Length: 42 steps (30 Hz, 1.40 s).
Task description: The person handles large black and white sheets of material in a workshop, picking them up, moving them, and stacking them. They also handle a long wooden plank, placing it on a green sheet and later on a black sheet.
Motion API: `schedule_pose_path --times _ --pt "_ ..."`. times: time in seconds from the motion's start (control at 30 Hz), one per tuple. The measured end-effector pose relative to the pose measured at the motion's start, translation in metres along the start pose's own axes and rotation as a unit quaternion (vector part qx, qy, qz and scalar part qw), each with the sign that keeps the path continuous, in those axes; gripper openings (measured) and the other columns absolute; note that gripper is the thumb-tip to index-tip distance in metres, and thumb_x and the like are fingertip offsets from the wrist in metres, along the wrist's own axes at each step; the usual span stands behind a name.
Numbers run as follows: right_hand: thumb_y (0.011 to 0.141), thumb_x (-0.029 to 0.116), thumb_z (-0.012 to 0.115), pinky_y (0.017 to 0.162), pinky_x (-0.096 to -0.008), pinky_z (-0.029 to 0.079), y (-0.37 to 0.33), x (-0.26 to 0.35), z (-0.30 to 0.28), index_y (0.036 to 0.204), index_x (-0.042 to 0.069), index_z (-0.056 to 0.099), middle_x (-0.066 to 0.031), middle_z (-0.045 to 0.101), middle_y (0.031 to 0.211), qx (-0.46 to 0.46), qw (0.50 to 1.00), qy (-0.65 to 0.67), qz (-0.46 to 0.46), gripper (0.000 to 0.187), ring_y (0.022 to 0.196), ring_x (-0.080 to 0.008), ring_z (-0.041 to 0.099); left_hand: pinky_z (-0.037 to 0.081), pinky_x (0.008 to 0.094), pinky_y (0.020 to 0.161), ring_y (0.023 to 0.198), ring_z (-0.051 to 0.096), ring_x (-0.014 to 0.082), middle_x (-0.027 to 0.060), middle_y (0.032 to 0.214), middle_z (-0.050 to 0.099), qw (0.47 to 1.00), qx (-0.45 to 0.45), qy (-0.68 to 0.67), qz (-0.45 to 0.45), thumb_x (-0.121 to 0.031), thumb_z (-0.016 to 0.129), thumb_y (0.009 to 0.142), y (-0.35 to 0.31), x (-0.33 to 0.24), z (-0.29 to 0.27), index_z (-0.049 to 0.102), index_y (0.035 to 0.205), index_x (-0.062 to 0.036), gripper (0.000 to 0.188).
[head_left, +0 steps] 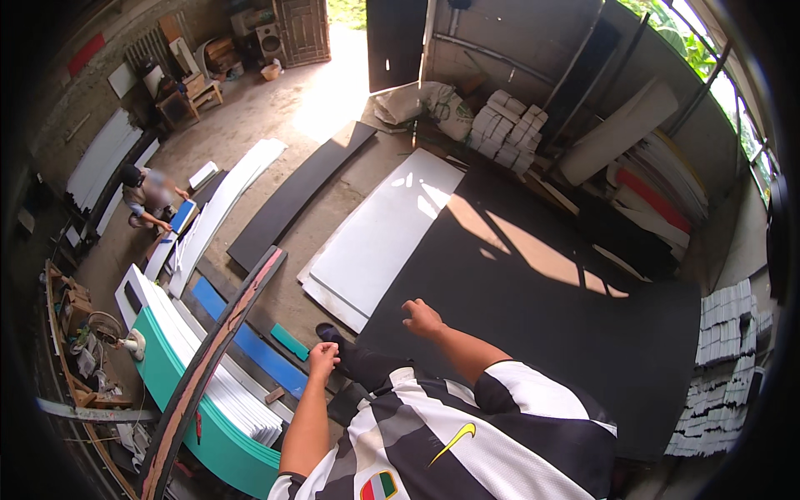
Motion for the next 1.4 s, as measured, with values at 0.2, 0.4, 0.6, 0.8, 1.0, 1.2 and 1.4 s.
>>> schedule_pose_path --times 0.2,0.4,0.6,0.8,1.0,1.2,1.4 --pt "0.090 0.025 0.074 0.104 -0.0454 0.049 0.082 0.046 0.012 0.134 0.015 0.058 -0.0136 0.056 0.132 0.024 0.999 -0.020 0.041 0.048 0.126 -0.0342 0.058 0.057 0.0290 0.061 0.074 0.068 0.0149 0.0067 0.092 0.071 0.999 0.004 0.036 0.021 -0.026 0.075 0.093 0.112 -0.027 -0.064 0.070 0.103 -0.0016 0.027" --pt "0.088 0.023 0.076 0.102 -0.0454 0.050 0.176 0.109 -0.025 0.133 0.015 0.059 -0.0132 0.056 0.130 0.001 0.999 -0.041 0.034 0.049 0.124 -0.0339 0.059 0.057 0.0348 0.069 0.080 0.071 0.0198 0.0115 0.093 0.075 0.983 0.015 0.162 0.090 -0.031 0.075 0.091 0.224 -0.087 -0.117 0.073 0.102 0.0000 0.033" --pt "0.088 0.023 0.077 0.098 -0.0455 0.053 0.233 0.166 -0.082 0.132 0.015 0.059 -0.0136 0.058 0.130 -0.096 0.994 0.026 0.039 0.049 0.119 -0.0336 0.061 0.056 0.0339 0.066 0.073 0.069 0.0187 0.0101 0.085 0.073 0.977 0.064 0.161 0.128 -0.029 0.075 0.091 0.292 -0.191 -0.100 0.072 0.101 0.0005 0.032" --pt "0.087 0.023 0.077 0.098 -0.0459 0.053 0.260 0.172 -0.102 0.132 0.016 0.060 -0.0128 0.059 0.127 -0.164 0.982 0.063 0.064 0.048 0.117 -0.0331 0.062 0.055 0.0310 0.060 0.065 0.068 0.0161 0.0083 0.080 0.072 0.966 0.136 0.175 0.134 -0.028 0.075 0.091 0.354 -0.273 -0.053 0.072 0.102 0.0002 0.031" --pt "0.086 0.021 0.078 0.100 -0.0446 0.052 0.292 0.168 -0.128 0.130 0.015 0.061 -0.0125 0.058 0.131 -0.214 0.959 0.117 0.146 0.048 0.119 -0.0334 0.062 0.057 0.0314 0.064 0.068 0.070 0.0154 0.0086 0.086 0.074 0.936 0.212 0.245 0.138 -0.030 0.074 0.091 0.435 -0.339 -0.002 0.073 0.104 0.0011 0.034" --pt "0.085 0.023 0.079 0.099 -0.0456 0.052 0.365 0.168 -0.154 0.130 0.015 0.061 -0.0123 0.057 0.130 -0.248 0.930 0.128 0.239 0.049 0.118 -0.0333 0.061 0.058 0.0309 0.067 0.073 0.070 0.0164 0.0098 0.089 0.074 0.906 0.306 0.250 0.152 -0.028 0.072 0.093 0.543 -0.415 0.048 0.072 0.107 0.0027 0.034" --pt "0.087 0.023 0.077 0.102 -0.0467 0.051 0.407 0.175 -0.180 0.133 0.016 0.059 -0.0128 0.056 0.131 -0.197 0.921 0.097 0.322 0.050 0.125 -0.0340 0.058 0.057 0.0354 0.075 0.087 0.072 0.0205 0.0130 0.093 0.075 0.890 0.273 0.333 0.152 -0.031 0.075 0.090 0.641 -0.511 0.025 0.074 0.107 -0.0008 0.034"
Point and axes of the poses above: each hand's wrist, its own y-axis towards the middle knuckle, its own z-axis out of the palm, x = y × z, the point moved 9 cm from there along y, towards the middle knuckle
